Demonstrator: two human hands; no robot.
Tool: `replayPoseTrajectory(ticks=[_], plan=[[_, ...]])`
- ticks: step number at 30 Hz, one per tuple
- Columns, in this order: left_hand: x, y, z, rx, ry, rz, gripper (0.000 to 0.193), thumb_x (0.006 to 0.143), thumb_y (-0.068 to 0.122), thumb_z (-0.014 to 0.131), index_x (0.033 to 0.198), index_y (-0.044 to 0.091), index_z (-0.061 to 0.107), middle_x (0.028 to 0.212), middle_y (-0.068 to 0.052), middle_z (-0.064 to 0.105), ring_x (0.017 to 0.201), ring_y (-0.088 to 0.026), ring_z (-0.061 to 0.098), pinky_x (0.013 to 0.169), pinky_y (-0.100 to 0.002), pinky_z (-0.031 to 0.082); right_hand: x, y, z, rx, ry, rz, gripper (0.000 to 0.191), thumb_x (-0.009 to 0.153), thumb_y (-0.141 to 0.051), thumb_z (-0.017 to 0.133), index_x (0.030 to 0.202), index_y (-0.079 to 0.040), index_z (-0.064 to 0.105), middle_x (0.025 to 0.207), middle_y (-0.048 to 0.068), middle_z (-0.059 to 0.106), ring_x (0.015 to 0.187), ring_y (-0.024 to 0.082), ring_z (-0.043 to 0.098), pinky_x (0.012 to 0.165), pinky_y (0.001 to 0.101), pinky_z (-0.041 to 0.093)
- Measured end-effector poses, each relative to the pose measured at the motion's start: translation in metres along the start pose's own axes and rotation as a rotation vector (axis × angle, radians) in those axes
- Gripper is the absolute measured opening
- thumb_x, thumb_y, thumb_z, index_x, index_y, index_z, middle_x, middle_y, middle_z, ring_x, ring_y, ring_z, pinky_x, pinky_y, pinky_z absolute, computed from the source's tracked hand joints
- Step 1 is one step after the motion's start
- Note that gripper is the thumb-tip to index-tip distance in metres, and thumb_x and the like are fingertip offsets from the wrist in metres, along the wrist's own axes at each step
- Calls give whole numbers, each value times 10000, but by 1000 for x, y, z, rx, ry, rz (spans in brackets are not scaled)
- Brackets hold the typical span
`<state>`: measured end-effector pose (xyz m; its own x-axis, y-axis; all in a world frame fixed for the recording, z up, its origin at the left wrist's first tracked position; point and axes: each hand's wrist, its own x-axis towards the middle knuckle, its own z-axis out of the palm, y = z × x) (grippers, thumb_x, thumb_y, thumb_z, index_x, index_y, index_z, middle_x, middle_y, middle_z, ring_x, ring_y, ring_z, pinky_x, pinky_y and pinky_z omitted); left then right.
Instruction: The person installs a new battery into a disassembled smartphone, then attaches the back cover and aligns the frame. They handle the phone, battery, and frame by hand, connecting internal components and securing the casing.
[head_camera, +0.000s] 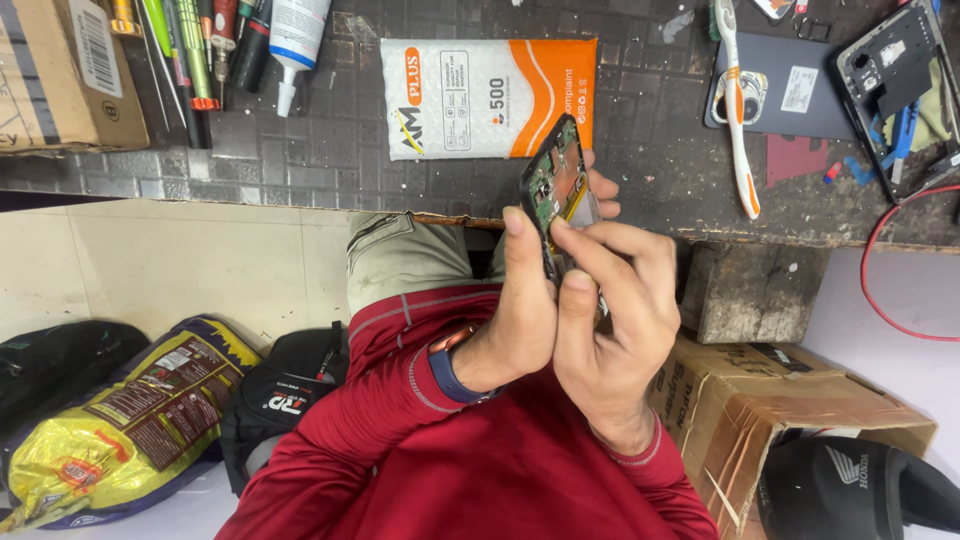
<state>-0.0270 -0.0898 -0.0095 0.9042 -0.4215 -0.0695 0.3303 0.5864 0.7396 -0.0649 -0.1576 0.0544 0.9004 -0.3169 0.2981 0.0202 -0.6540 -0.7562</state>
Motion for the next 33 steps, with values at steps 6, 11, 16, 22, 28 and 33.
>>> replayPoseTrajectory(ticks=[6, 11, 16, 22, 28, 33], plan=[[-1, 0, 3, -131, 4, -31, 711, 1178, 563, 154, 1562, 5, 368, 1377, -99, 533, 1296, -211, 515, 1210, -371, 401, -1, -1, 3, 129, 52, 62, 241, 1022, -21, 625, 1260, 4, 647, 1169, 133, 633, 999, 232, 644, 909, 302, 524], [-3, 1, 1, -99, -9, -34, 713, 1182, 564, 157, 1567, 0, 364, 1378, -106, 532, 1241, -204, 505, 1201, -370, 408, -4, -2, 2, 10, 30, 16, 238, 1027, -38, 596, 1249, -18, 680, 1123, 131, 625, 1017, 240, 643, 919, 317, 534], [-3, -1, 2, -126, -39, -66, 736, 1160, 566, 153, 1616, 25, 356, 1421, -103, 519, 1324, -211, 506, 1227, -378, 395, -4, -4, 0, -116, 14, -20, 255, 1056, -108, 576, 1275, -30, 680, 1187, 130, 622, 1083, 279, 589, 977, 372, 489], [3, -1, 1, -398, 47, -172, 740, 1149, 556, 127, 1559, 7, 406, 1371, -139, 576, 1259, -262, 556, 1165, -429, 438, 0, -3, -8, -217, -112, -85, 320, 1020, -174, 600, 1293, -33, 691, 1239, 157, 622, 1189, 327, 543, 1040, 426, 430], [16, 4, -1, -355, 114, -156, 714, 1134, 548, 161, 1520, 11, 430, 1322, -150, 593, 1241, -273, 560, 1129, -436, 449, -4, -5, -7, -149, -17, -52, 313, 994, -202, 656, 1258, -38, 686, 1255, 133, 633, 1193, 305, 555, 1043, 400, 443], [16, 7, 1, -258, 126, -157, 689, 1134, 537, 185, 1519, 21, 429, 1320, -147, 587, 1255, -275, 549, 1135, -437, 438, -5, 0, -1, -108, -20, -46, 254, 971, -133, 685, 1207, -41, 707, 1238, 118, 646, 1170, 294, 565, 1021, 386, 460]])
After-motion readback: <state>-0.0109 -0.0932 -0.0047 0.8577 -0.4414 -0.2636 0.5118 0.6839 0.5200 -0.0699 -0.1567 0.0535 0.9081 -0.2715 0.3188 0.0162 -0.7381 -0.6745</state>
